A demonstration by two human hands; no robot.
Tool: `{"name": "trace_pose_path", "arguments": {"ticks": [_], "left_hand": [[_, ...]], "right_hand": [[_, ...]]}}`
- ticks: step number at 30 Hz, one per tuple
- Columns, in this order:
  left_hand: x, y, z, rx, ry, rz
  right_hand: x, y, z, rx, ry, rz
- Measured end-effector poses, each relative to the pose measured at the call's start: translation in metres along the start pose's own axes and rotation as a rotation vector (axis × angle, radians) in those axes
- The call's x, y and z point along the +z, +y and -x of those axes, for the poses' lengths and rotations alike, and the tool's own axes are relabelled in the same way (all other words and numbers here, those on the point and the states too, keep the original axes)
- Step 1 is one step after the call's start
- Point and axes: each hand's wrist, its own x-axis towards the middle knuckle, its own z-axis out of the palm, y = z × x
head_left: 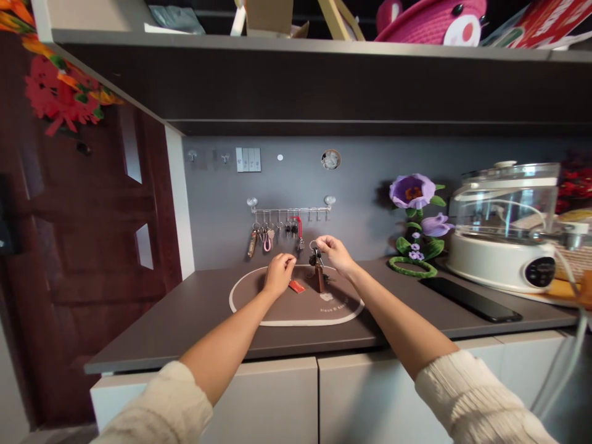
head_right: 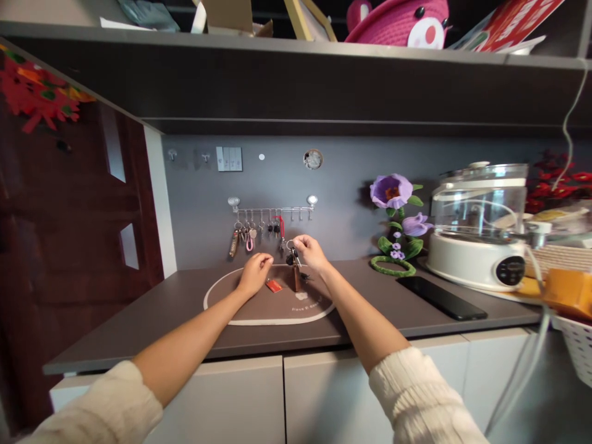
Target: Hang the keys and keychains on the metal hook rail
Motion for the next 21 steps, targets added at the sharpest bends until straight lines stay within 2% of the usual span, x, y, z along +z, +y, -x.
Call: {"name": "trace_pose_path", "arguments": {"ticks": [10,21], "left_hand": [[0.004,-0.004,0.002,0.008,-0.021,-0.118],[0.007,-0.007,0.002,-0.002,-0.022,-0.148]], "right_hand": [[-0.013,-0.019,-0.045,-0.017,0.1,0.05],[0.004,-0.007,-0.089,0.106,0.348,0.078]]}}
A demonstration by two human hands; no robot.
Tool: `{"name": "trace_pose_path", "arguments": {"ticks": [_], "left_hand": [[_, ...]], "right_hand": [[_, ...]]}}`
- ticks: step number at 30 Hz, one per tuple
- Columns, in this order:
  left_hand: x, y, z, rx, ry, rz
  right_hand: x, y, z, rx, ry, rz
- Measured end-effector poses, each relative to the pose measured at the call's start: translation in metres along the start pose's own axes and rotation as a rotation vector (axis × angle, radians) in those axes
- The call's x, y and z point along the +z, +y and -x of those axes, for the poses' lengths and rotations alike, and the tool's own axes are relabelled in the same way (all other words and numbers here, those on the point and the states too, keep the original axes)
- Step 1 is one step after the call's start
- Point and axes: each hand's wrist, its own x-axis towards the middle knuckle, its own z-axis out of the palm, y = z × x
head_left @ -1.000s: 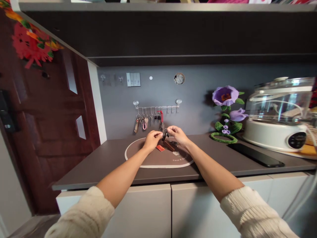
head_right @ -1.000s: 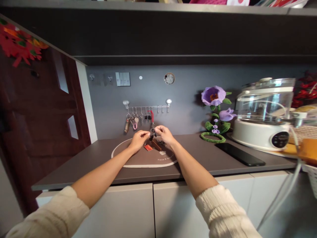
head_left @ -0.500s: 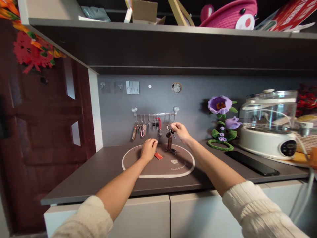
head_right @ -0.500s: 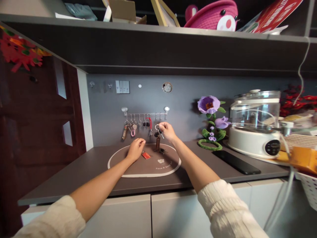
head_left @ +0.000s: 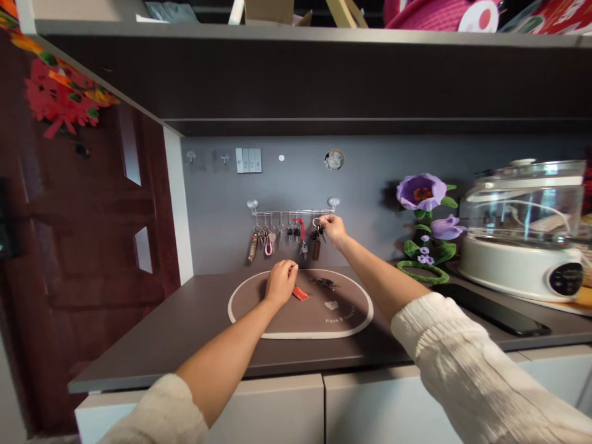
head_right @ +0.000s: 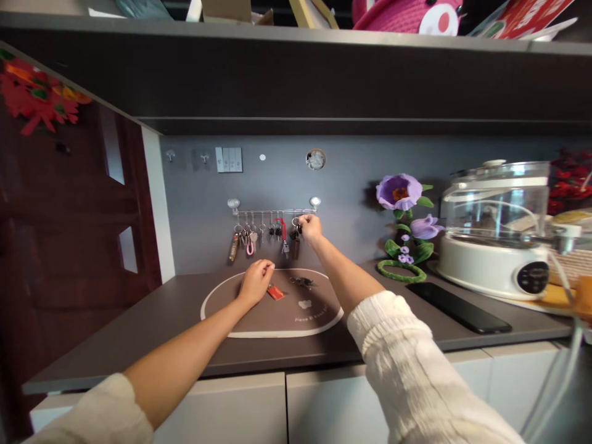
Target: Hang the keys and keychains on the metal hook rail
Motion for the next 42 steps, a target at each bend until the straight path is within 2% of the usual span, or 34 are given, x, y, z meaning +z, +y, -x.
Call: {"name": "trace_pose_path", "arguments": {"ticks": [10,18,27,42], "left_hand": [[-0.001,0.001,0.001,-0.009,0.007,0.011],[-0.003,0.002,0.0,-0.015,0.008,0.029],[-0.004,0.004,0.001,-0.015,0.016,0.027],[-0.004,0.003,0.001,-0.011,0.003,0.03]], "right_hand": [[0.019,0.012,-0.016,0.064,0.178,0.156],[0.025,0.018,-0.012,0.077,0.283,0.204],[0.026,0.018,-0.006,0.083,0.306,0.214],[0.025,0.041,-0.003,0.092,0.284,0.139]]}}
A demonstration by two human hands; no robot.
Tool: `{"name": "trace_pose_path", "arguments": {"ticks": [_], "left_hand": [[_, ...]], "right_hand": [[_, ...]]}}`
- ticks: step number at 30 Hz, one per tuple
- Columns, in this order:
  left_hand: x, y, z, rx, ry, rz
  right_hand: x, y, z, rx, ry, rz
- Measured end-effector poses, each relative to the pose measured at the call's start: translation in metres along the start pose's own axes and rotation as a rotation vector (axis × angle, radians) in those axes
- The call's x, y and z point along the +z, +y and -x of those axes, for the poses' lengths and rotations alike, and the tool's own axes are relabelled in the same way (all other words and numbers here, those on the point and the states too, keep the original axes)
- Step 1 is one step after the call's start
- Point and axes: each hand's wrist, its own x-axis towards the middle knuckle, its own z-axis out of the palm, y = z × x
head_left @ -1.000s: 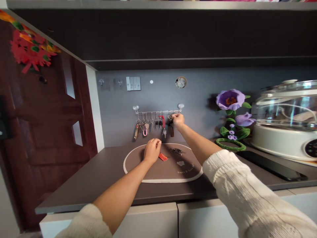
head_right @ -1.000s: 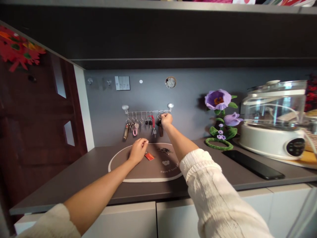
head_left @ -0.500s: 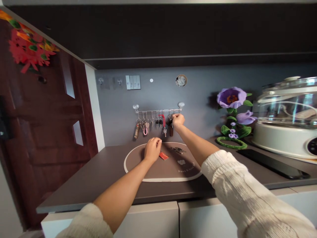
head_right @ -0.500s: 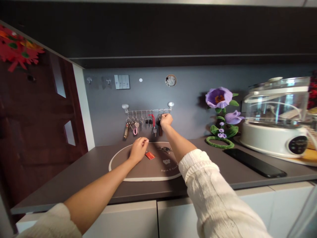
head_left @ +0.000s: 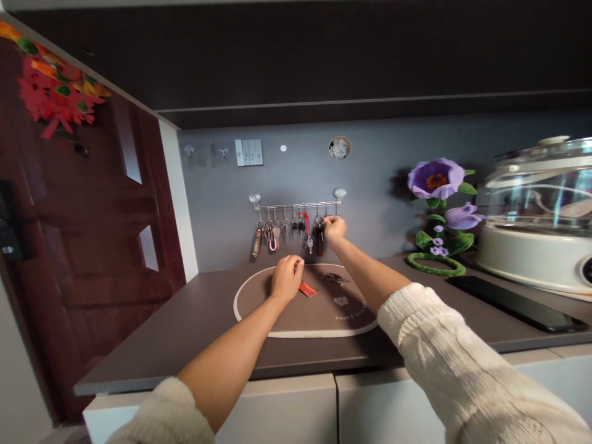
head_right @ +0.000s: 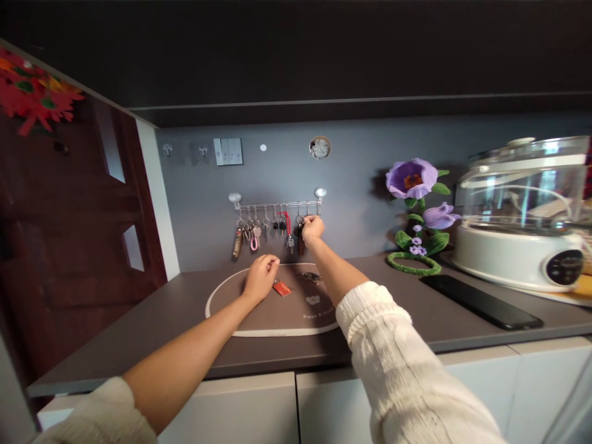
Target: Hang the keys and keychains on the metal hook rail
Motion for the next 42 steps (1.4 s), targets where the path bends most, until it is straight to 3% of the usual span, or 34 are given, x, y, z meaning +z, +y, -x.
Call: {"name": "trace_pose_path", "arguments": {"ticks": [12,16,21,27,35,42], "left_hand": [[-0.001,0.002,0.001,0.044,-0.027,-0.021],[-0.003,0.004,0.001,0.077,-0.059,-0.038],[-0.003,0.003,0.001,0.102,-0.105,-0.053],[-0.002,0.002,0.001,0.111,-0.165,-0.07],[-0.004,0.004,0.001,0.122,-0.218,-0.084],[-0.005,0.004,0.0,0.135,-0.252,-0.118]], "right_hand": [[-0.023,0.002,0.019,0.015,-0.077,0.037],[-0.038,0.007,0.032,0.023,-0.208,0.011],[-0.061,0.019,0.055,0.004,-0.474,-0.019],[-0.083,0.03,0.078,-0.11,-0.646,0.262],[-0.086,0.029,0.079,-0.336,-0.794,0.678],[-0.087,0.023,0.079,-0.365,-0.82,0.727]]}}
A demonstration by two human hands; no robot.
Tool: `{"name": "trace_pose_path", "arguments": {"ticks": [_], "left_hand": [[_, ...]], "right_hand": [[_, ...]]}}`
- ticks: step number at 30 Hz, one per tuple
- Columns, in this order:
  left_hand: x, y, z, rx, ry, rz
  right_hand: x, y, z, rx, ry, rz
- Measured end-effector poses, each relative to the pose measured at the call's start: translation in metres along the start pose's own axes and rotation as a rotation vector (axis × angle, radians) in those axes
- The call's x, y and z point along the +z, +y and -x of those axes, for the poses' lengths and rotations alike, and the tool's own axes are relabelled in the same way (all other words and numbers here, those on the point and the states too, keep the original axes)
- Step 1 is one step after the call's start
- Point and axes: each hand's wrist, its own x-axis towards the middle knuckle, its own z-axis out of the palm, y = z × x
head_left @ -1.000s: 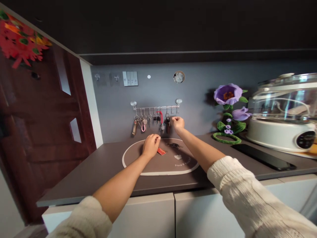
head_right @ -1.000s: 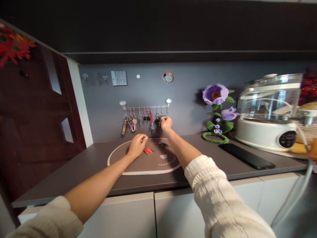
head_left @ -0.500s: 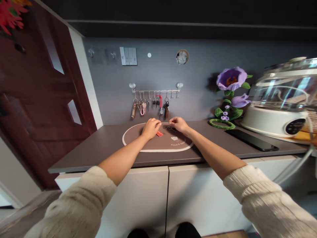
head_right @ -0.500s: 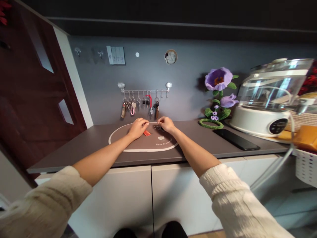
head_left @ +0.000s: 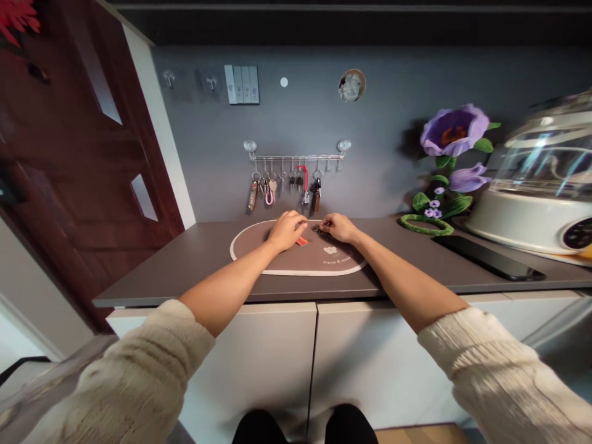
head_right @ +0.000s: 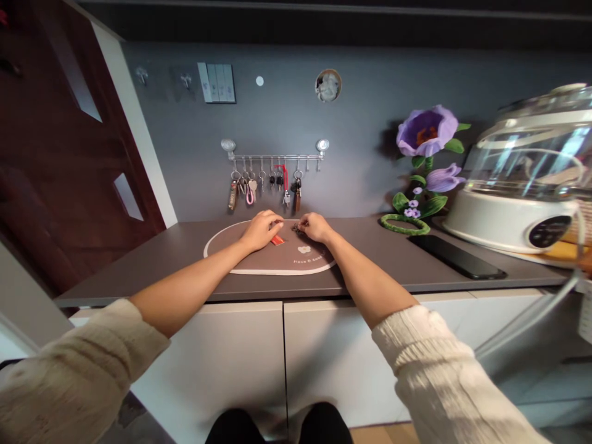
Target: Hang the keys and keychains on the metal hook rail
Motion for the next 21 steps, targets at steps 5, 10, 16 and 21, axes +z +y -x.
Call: {"name": "trace_pose_path", "arguments": {"ticks": [5,10,16,21], "left_hand": [[-0.0014,0.0003,-0.0004,-0.007,-0.002,-0.01],[-0.0013,0.0003,-0.0015,-0.033,-0.001,-0.003],[0.0005,-0.0013,-0.0028,-0.046,0.023,0.021],[-0.001,0.0018,-0.0031,-0.047,0.051,0.044]], "right_hand": [[0.0009,-0.001,-0.0018,-0.005,0.02,-0.09],[-0.0014,-0.0026,-0.0034,-0.057,0.085,-0.161],[-0.0025,-0.0056,-0.0017,-0.125,0.159,-0.299],[-0.0007,-0.0057,-0.0036,-0.206,0.199,-0.397]]}}
